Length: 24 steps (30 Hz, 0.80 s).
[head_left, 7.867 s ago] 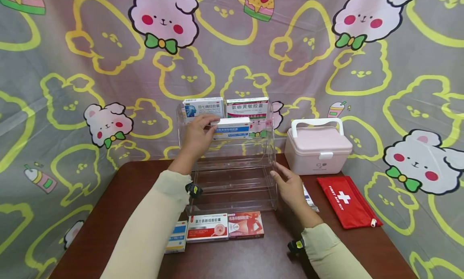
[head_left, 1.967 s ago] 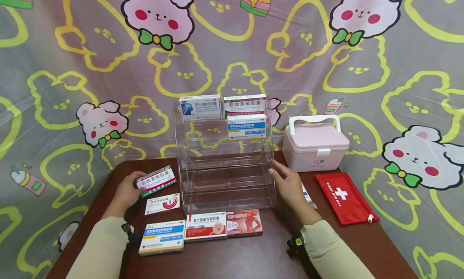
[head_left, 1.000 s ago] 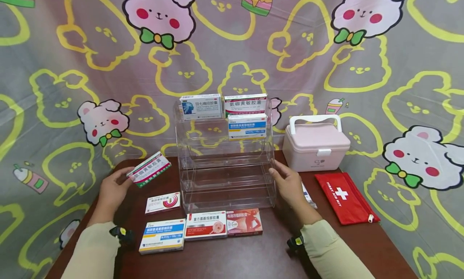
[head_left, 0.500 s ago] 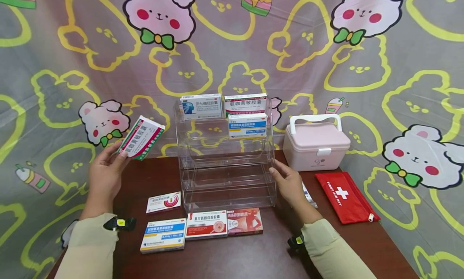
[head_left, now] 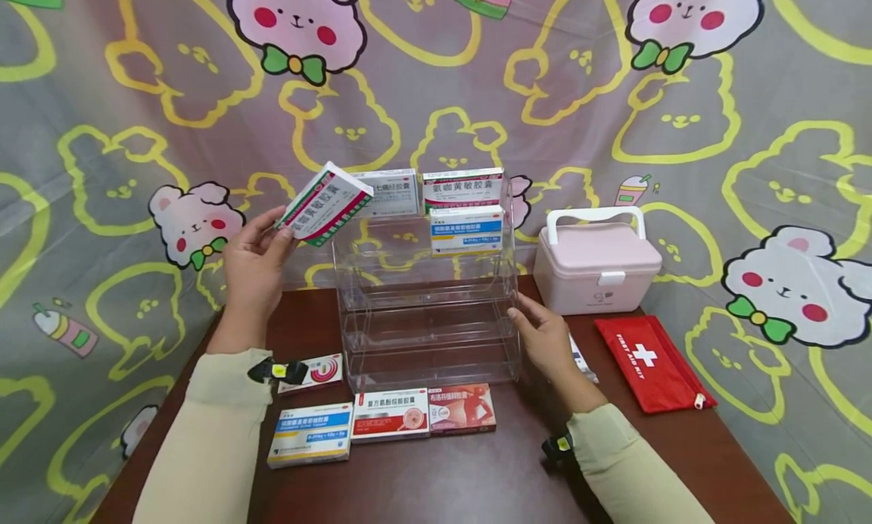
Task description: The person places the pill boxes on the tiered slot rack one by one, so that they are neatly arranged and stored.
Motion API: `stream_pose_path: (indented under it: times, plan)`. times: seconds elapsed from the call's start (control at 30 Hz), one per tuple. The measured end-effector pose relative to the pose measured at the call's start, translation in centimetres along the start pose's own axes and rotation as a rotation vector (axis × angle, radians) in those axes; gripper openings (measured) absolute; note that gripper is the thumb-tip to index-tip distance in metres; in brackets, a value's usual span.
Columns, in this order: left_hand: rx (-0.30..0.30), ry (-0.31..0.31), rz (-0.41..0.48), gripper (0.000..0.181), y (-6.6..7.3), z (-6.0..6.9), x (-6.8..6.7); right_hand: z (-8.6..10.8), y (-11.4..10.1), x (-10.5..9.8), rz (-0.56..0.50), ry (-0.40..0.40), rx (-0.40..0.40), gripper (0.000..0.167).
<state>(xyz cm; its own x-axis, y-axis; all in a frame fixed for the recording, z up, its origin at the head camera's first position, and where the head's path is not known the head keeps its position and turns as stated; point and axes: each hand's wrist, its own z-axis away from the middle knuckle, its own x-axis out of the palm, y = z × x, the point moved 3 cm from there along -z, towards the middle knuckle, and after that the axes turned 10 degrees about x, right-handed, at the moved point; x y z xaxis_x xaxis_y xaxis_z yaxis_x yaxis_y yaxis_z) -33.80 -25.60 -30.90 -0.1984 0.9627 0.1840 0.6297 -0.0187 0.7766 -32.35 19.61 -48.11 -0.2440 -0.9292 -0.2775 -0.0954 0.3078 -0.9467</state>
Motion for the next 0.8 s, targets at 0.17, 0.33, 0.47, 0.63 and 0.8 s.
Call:
stream_pose_path:
  times: [0.17,0.33,0.47,0.63,0.8]
  plan:
    - [0.068,-0.065,-0.072,0.035,-0.2,-0.5,2.6,-0.2,-0.2,-0.1,0.000,-0.005,0.004,0.045]
    - [0.105,-0.112,-0.279,0.034,-0.5,-0.9,4.3,-0.1,-0.3,-0.1,0.024,0.002,0.005,0.045]
    - [0.158,-0.164,-0.471,0.031,-0.4,-1.2,5.4,-0.1,-0.4,-0.1,0.019,0.001,0.002,0.046]
    - [0.244,-0.260,-0.592,0.028,-0.6,-1.5,6.4,-0.1,-0.4,-0.1,0.020,0.001,0.004,0.046]
    - [0.305,-0.330,-0.653,0.028,-0.6,-1.4,6.8,0.1,-0.5,-0.1,0.024,0.003,0.010,0.044]
